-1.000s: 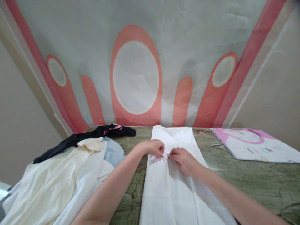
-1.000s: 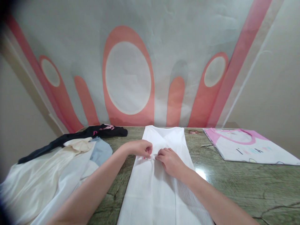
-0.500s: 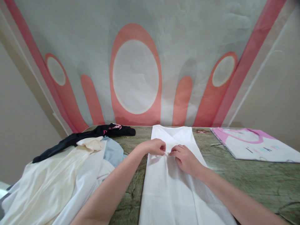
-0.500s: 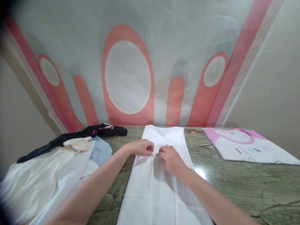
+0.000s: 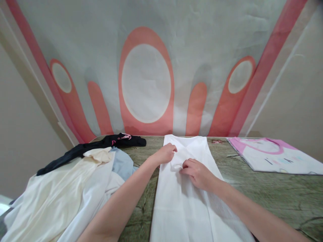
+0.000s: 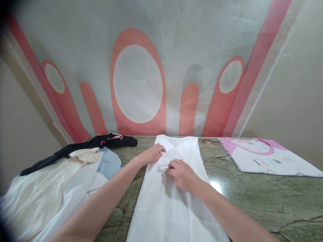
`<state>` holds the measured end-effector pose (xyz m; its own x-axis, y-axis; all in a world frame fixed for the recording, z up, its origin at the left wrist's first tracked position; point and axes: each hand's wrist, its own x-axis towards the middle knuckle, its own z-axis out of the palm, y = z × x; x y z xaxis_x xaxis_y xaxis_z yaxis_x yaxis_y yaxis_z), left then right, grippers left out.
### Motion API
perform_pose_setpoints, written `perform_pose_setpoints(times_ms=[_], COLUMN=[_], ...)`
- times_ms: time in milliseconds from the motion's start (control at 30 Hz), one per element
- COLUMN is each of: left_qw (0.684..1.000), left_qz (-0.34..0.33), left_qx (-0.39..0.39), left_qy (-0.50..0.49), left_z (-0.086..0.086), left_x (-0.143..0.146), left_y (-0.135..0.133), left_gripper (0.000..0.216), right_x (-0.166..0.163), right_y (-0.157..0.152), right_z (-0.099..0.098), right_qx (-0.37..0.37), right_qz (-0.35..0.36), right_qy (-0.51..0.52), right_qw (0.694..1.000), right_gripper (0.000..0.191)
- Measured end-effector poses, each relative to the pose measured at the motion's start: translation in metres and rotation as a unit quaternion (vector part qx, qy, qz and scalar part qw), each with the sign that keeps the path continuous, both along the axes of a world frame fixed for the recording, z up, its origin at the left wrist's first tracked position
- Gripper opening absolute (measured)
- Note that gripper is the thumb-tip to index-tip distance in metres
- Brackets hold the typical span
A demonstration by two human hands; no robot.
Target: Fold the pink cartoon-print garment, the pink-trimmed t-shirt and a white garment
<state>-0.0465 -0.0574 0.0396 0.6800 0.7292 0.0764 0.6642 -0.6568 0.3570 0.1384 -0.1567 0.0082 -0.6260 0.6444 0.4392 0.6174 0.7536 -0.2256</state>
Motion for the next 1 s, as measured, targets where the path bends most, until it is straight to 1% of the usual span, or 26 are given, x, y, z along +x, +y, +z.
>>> perform_pose_setpoints(times_ms=[100,167,233,300,367,400,433,467,533,600,700,867,1000], left_qw=[1.000,1.000,0.998,0.996,0.992,0.991,0.991,0.991,0.990,0.990,0.989,0.989,0.989], left_qz=[0.010,0.004,0.003,0.011,0.020,0.023,0.024,0.024,0.026,0.028,0.030,0.040,0.045], left_qx=[0.007,-0.005,-0.012,0.002,0.025,0.034,0.040,0.046,0.059,0.069,0.069,0.062,0.066], left_qy=[0.012,0.028,0.058,0.093,0.119,0.124,0.126,0.126,0.123,0.120,0.124,0.129,0.123], left_z=[-0.012,-0.020,-0.028,-0.035,-0.041,-0.043,-0.045,-0.047,-0.050,-0.052,-0.052,-0.049,-0.043], left_x=[0.000,0.001,0.002,0.005,0.007,0.008,0.009,0.010,0.010,0.010,0.011,0.019,0.023], left_y=[0.002,0.002,0.001,0.000,0.000,0.000,0.001,0.002,0.005,0.010,0.020,0.035,0.039], left_gripper=[0.036,0.043,0.053,0.061,0.065,0.066,0.067,0.067,0.067,0.067,0.067,0.066,0.058], right_x=[0.005,0.017,0.034,0.055,0.072,0.079,0.083,0.087,0.089,0.090,0.092,0.096,0.098], right_y=[0.003,0.010,0.021,0.033,0.042,0.045,0.047,0.048,0.051,0.055,0.063,0.081,0.089], right_z=[0.006,0.010,0.011,0.005,-0.007,-0.015,-0.022,-0.029,-0.040,-0.045,-0.046,-0.044,-0.040], right_qx=[-0.006,-0.010,-0.018,-0.030,-0.048,-0.061,-0.072,-0.082,-0.095,-0.102,-0.109,-0.099,-0.068], right_qz=[0.000,-0.040,-0.110,-0.203,-0.308,-0.344,-0.365,-0.374,-0.370,-0.365,-0.366,-0.365,-0.370], right_qy=[0.003,0.017,0.023,-0.002,-0.059,-0.088,-0.115,-0.136,-0.163,-0.174,-0.180,-0.186,-0.165], right_qw=[1.000,0.999,0.994,0.979,0.948,0.933,0.921,0.914,0.910,0.909,0.907,0.907,0.912], right_gripper=[0.032,0.031,0.032,0.034,0.040,0.045,0.049,0.051,0.052,0.052,0.053,0.053,0.050])
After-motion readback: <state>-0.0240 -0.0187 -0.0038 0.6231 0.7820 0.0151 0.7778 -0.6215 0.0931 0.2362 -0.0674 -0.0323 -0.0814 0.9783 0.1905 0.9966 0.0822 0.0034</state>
